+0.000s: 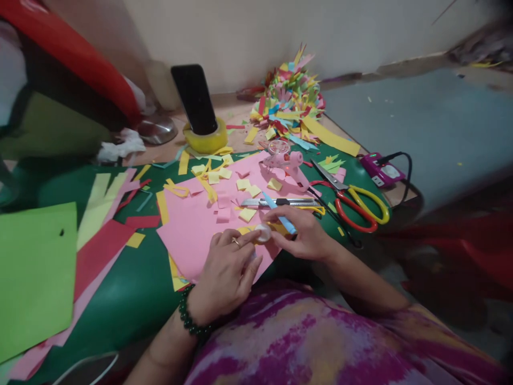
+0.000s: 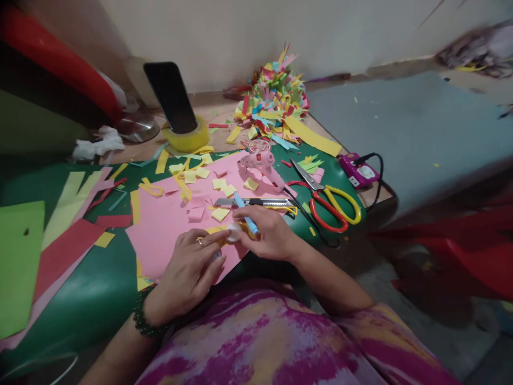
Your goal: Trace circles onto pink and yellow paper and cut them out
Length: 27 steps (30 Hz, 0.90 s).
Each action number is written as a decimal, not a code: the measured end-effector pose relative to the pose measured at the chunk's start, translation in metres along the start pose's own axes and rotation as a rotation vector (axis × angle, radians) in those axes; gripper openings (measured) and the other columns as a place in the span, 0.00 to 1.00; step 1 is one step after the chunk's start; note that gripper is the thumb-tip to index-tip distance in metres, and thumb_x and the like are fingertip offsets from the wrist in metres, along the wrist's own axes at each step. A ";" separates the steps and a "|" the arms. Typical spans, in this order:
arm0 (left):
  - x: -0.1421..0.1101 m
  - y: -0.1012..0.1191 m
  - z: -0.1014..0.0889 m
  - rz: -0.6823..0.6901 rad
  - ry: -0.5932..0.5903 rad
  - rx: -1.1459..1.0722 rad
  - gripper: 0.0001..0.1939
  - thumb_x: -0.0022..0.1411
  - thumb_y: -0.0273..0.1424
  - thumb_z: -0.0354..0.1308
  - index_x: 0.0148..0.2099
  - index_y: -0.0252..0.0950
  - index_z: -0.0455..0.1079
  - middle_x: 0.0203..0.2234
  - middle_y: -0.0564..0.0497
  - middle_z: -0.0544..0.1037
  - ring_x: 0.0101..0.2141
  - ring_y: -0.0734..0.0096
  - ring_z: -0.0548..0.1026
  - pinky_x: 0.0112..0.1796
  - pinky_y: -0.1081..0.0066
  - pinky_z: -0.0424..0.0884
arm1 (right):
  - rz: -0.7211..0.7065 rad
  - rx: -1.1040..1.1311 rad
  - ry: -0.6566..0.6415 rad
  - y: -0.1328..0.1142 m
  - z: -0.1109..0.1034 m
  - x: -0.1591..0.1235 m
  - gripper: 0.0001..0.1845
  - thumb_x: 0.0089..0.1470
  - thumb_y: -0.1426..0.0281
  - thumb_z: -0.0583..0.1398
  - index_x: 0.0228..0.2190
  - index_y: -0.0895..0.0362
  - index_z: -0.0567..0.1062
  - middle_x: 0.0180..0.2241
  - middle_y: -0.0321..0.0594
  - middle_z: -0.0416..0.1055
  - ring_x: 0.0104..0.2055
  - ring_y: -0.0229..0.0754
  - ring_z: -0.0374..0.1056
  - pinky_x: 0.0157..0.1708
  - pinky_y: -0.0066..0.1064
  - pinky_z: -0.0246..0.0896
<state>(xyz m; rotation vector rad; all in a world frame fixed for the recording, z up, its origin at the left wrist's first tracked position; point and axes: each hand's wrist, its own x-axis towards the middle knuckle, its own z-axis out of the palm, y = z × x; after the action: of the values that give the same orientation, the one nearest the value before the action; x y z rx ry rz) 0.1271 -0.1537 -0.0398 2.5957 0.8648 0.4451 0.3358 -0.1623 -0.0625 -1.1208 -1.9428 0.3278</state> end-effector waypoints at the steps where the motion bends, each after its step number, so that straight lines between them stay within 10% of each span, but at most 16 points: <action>1: 0.000 0.001 0.000 0.008 0.005 0.020 0.14 0.67 0.30 0.45 0.32 0.36 0.69 0.52 0.47 0.76 0.39 0.58 0.66 0.40 0.54 0.62 | 0.000 -0.007 -0.012 0.000 0.000 0.000 0.09 0.54 0.74 0.59 0.39 0.57 0.70 0.36 0.45 0.76 0.37 0.43 0.73 0.37 0.33 0.69; 10: -0.004 0.014 0.019 0.105 0.166 0.234 0.11 0.62 0.25 0.47 0.31 0.34 0.70 0.49 0.36 0.77 0.32 0.60 0.71 0.32 0.58 0.69 | 0.318 0.364 0.298 -0.017 -0.027 0.010 0.12 0.61 0.62 0.57 0.34 0.54 0.78 0.22 0.34 0.70 0.21 0.35 0.65 0.21 0.27 0.62; 16: -0.005 0.011 0.026 0.113 0.263 0.226 0.10 0.61 0.25 0.48 0.32 0.34 0.70 0.45 0.34 0.79 0.26 0.61 0.71 0.27 0.61 0.70 | 0.473 0.435 -0.003 -0.011 -0.027 0.046 0.24 0.57 0.50 0.58 0.25 0.57 0.79 0.17 0.34 0.66 0.18 0.34 0.62 0.15 0.25 0.58; 27: -0.003 0.011 0.023 0.093 0.258 0.206 0.10 0.59 0.25 0.50 0.27 0.34 0.69 0.41 0.37 0.81 0.24 0.62 0.67 0.25 0.63 0.64 | 0.368 0.206 -0.382 -0.003 -0.005 0.059 0.23 0.63 0.60 0.52 0.22 0.59 0.73 0.20 0.34 0.68 0.19 0.32 0.59 0.18 0.23 0.54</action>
<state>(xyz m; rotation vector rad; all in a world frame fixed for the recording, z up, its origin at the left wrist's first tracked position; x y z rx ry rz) 0.1395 -0.1691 -0.0556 2.8176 0.9177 0.7684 0.3235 -0.1173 -0.0256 -1.3480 -1.9561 0.9804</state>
